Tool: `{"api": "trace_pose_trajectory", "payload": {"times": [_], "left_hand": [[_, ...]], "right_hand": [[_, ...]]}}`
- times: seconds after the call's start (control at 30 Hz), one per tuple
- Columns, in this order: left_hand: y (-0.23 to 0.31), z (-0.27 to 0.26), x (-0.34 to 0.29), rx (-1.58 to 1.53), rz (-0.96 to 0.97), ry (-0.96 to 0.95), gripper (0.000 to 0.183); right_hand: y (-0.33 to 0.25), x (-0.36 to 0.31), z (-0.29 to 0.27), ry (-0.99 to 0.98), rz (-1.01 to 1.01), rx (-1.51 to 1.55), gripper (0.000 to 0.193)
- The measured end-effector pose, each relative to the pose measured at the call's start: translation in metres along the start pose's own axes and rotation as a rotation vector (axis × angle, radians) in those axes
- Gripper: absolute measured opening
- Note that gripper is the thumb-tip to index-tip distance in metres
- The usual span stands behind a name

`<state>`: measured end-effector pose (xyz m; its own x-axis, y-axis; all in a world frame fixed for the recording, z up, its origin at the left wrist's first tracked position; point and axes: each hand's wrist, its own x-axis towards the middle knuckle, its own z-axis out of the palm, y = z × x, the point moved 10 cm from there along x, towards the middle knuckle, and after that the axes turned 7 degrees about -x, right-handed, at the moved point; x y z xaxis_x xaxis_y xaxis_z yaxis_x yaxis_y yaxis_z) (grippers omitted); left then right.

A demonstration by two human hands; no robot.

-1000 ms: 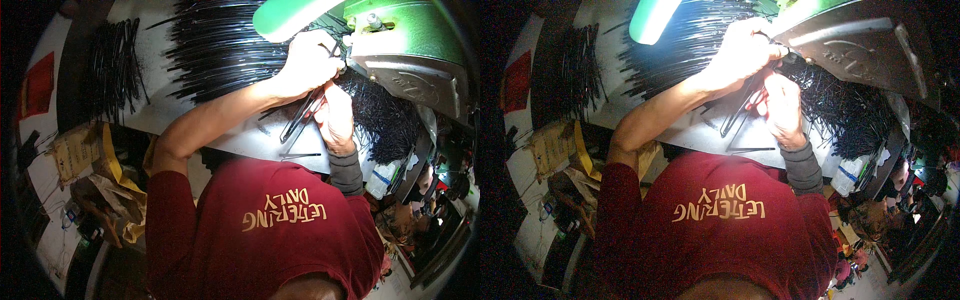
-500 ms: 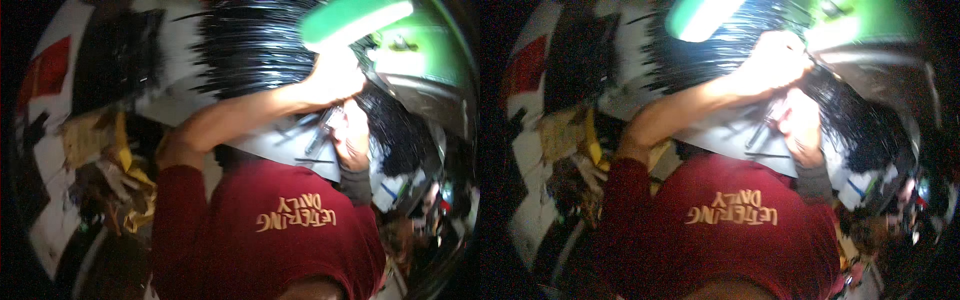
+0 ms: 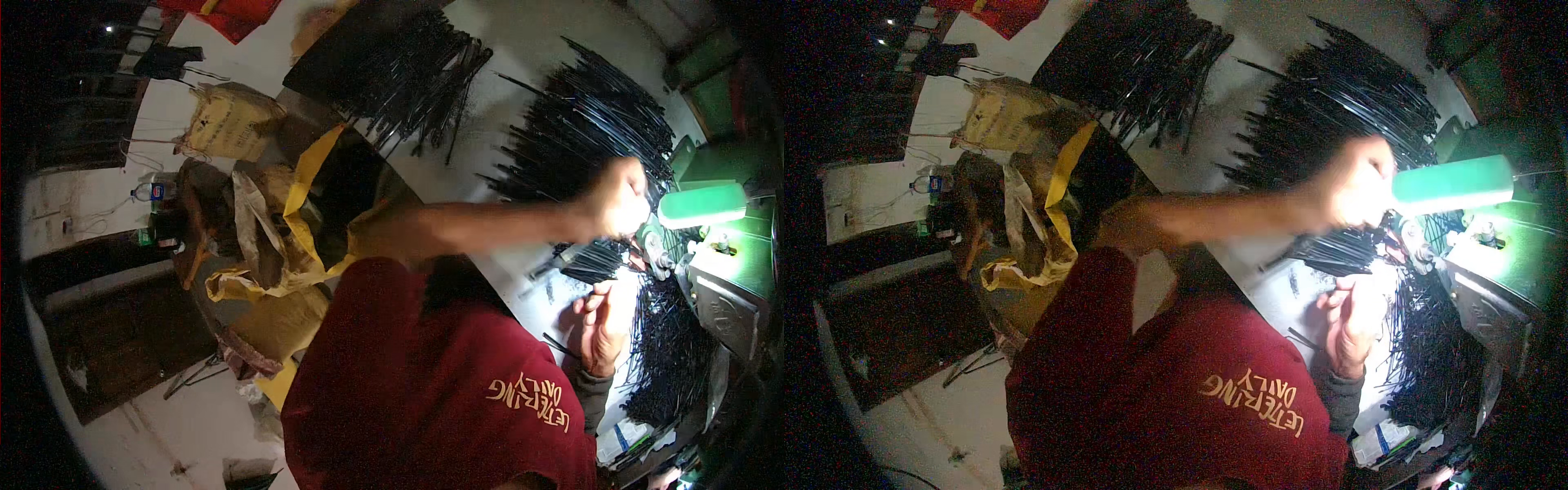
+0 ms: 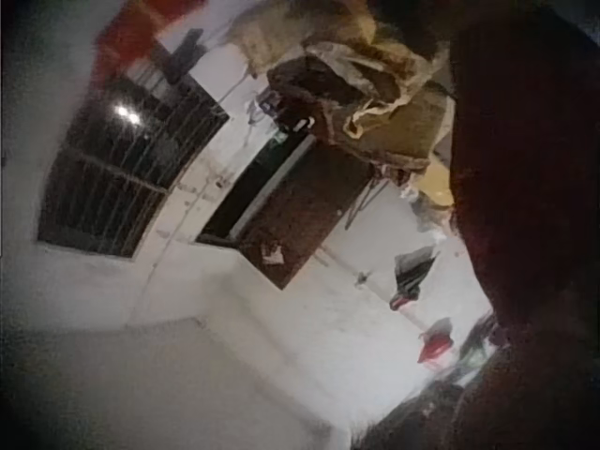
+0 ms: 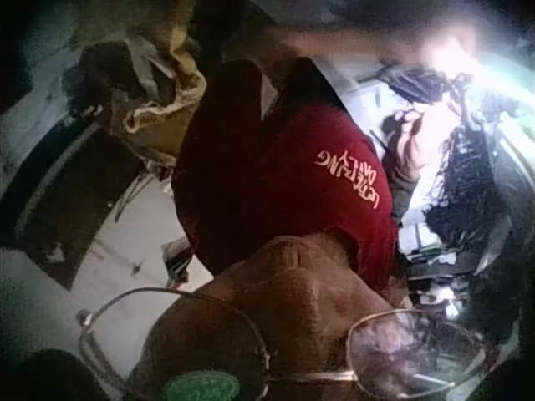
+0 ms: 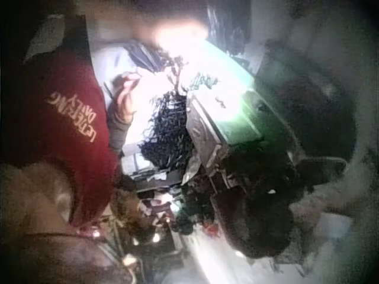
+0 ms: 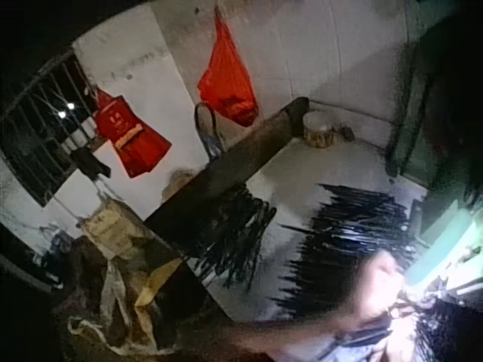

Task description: The person picks up thin black strips from a pile, feeds them into a tabletop machine to attach fasteners to their ends, and places the assembled strips onto the work table.

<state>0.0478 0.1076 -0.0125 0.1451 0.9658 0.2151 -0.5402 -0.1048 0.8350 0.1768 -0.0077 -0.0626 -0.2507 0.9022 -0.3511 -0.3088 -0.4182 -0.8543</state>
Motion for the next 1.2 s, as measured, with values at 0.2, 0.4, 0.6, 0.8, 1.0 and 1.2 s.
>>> {"api": "trace_pose_trajectory", "payload": {"times": [0.2, 0.4, 0.6, 0.8, 1.0, 1.2], "left_hand": [[0.137, -0.147, 0.003, 1.4, 0.2, 0.303, 0.021], [0.194, -0.151, -0.067, 1.647, 0.366, 0.286, 0.023], [0.127, -0.121, -0.151, 1.322, 0.215, 0.496, 0.012], [0.079, -0.082, -0.154, 1.134, 0.254, 0.454, 0.017], [0.084, -0.065, -0.163, 1.254, 0.415, 0.428, 0.009], [0.079, -0.067, -0.161, 1.248, 0.395, 0.443, 0.01]], "right_hand": [[0.0, -0.003, 0.001, 0.024, 0.001, -0.062, 0.022], [-0.019, -0.034, -0.005, 0.039, -0.061, -0.714, 0.018], [-0.041, -0.086, 0.026, -0.157, -0.593, -1.599, 0.04], [-0.033, -0.089, -0.015, 0.192, -0.603, -1.624, 0.016], [-0.061, -0.082, -0.04, 0.419, -0.806, -1.659, 0.019], [-0.185, -0.193, -0.01, 0.541, -1.258, -0.736, 0.031]]}}
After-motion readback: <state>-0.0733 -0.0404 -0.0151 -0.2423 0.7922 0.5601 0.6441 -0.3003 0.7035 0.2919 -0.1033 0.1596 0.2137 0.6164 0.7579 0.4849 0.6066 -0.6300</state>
